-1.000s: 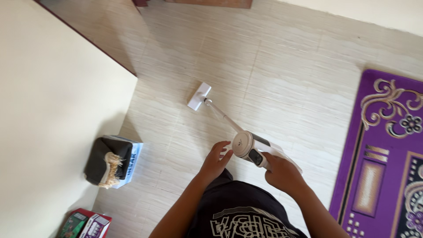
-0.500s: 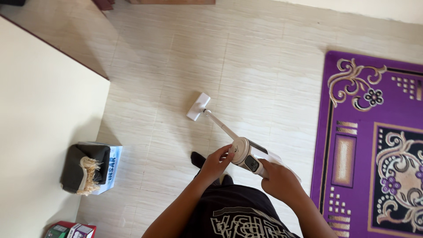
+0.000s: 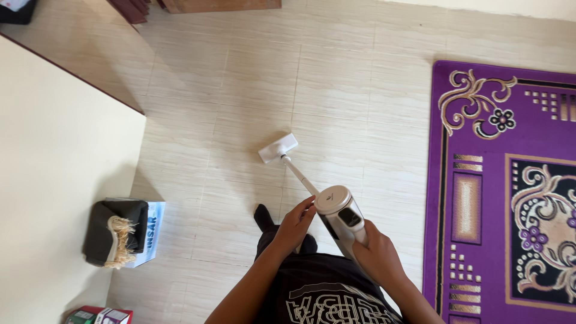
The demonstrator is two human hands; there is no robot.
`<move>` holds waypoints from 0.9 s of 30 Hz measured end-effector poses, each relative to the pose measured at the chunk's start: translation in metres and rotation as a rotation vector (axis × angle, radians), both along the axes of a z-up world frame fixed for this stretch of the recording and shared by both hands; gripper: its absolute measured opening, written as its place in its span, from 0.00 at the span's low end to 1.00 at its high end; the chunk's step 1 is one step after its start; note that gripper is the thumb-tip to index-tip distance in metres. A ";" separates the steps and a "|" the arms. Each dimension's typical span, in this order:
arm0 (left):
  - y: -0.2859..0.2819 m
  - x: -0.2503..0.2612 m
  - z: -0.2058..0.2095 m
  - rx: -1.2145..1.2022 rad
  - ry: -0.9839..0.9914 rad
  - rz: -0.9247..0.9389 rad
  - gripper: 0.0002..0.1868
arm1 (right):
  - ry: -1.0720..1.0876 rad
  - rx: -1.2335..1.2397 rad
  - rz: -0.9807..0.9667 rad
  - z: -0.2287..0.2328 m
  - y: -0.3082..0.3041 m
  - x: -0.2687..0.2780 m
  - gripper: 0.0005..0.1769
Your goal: The person vacuums the tiled floor of a room, moving the device around stacks of boxes, a purple rug, and a doorway.
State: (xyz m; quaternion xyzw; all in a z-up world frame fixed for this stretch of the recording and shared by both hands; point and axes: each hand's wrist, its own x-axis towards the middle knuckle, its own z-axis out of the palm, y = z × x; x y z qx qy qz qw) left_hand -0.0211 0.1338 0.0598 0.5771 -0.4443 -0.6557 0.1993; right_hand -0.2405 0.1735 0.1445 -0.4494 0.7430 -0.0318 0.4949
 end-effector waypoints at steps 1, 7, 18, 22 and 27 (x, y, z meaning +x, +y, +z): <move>0.001 0.004 -0.004 0.000 -0.005 0.004 0.30 | -0.005 0.000 0.004 -0.003 -0.002 0.003 0.27; 0.002 0.042 -0.020 -0.045 -0.044 0.077 0.32 | -0.152 -0.109 -0.108 -0.025 -0.031 0.028 0.31; 0.013 0.117 -0.050 -0.054 -0.153 0.204 0.26 | -0.115 -0.188 0.083 -0.061 -0.092 0.083 0.30; 0.014 0.119 -0.052 -0.057 -0.133 0.216 0.24 | -0.092 -0.174 0.129 -0.062 -0.096 0.080 0.31; 0.017 0.100 -0.032 -0.030 -0.115 0.134 0.24 | -0.053 -0.160 0.174 -0.047 -0.080 0.053 0.30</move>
